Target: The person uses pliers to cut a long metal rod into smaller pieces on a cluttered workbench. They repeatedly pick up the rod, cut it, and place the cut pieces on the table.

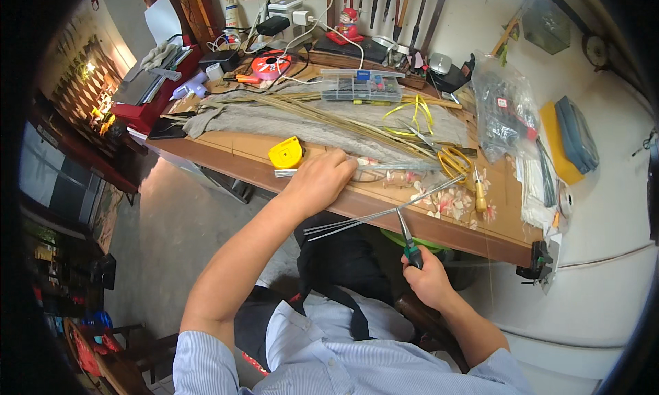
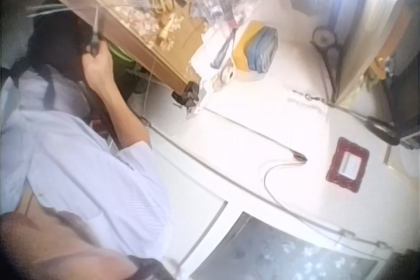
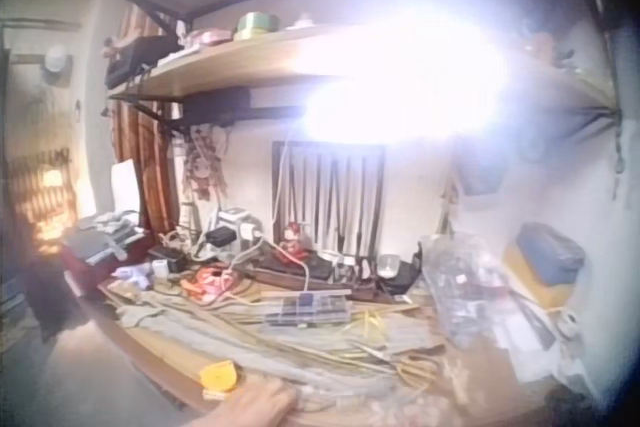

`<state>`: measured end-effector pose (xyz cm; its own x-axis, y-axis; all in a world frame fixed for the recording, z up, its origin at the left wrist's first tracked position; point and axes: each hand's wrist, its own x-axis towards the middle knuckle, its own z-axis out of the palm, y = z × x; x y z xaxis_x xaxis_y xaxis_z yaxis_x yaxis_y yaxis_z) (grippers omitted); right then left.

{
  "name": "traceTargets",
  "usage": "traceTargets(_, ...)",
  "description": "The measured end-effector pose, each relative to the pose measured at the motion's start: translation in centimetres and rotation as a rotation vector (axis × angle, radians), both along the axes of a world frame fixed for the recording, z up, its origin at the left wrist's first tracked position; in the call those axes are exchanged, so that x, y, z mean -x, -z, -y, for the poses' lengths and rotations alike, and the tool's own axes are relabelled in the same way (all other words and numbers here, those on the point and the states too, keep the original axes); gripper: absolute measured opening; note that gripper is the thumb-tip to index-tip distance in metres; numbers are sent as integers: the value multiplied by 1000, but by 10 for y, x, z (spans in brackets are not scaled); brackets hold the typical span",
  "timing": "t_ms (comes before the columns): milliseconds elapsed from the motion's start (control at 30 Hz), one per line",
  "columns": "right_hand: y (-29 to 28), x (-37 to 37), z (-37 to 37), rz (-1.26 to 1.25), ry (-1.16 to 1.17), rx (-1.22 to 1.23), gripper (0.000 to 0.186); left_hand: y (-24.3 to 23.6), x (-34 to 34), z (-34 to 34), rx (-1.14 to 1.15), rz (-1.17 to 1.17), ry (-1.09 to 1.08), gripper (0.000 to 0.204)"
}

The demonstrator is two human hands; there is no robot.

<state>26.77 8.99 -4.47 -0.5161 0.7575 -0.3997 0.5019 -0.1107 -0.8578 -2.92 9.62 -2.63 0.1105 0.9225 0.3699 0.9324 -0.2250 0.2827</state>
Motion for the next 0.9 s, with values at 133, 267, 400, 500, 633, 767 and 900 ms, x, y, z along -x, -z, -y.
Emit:
traceTargets(133, 1, -5, 1, -12, -3, -17, 21, 7, 0, -1, -106, -55, 60, 23)
traceTargets(267, 0, -6, -1, -3, 27, 36, 21, -4, -9, 0, -131, -62, 22, 23)
traceTargets(400, 3, -3, -2, 9, 13, 3, 21, -22, -16, 4, -196, 14, 5, 19)
traceTargets(500, 2, 0, -1, 16, 6, -2, 21, -34, -35, 10, -92, 185, -23, 19)
traceTargets(633, 1, 3, 2, 21, -2, -56, 22, -45, -61, 19, 303, 372, 6, 27)
traceTargets(767, -4, 6, 5, 13, -30, -87, 22, -41, -62, 22, 429, 503, 6, 26)
traceTargets(900, -12, 12, 8, 48, -59, -83, 23, -35, -59, 22, 586, 728, -11, 22)
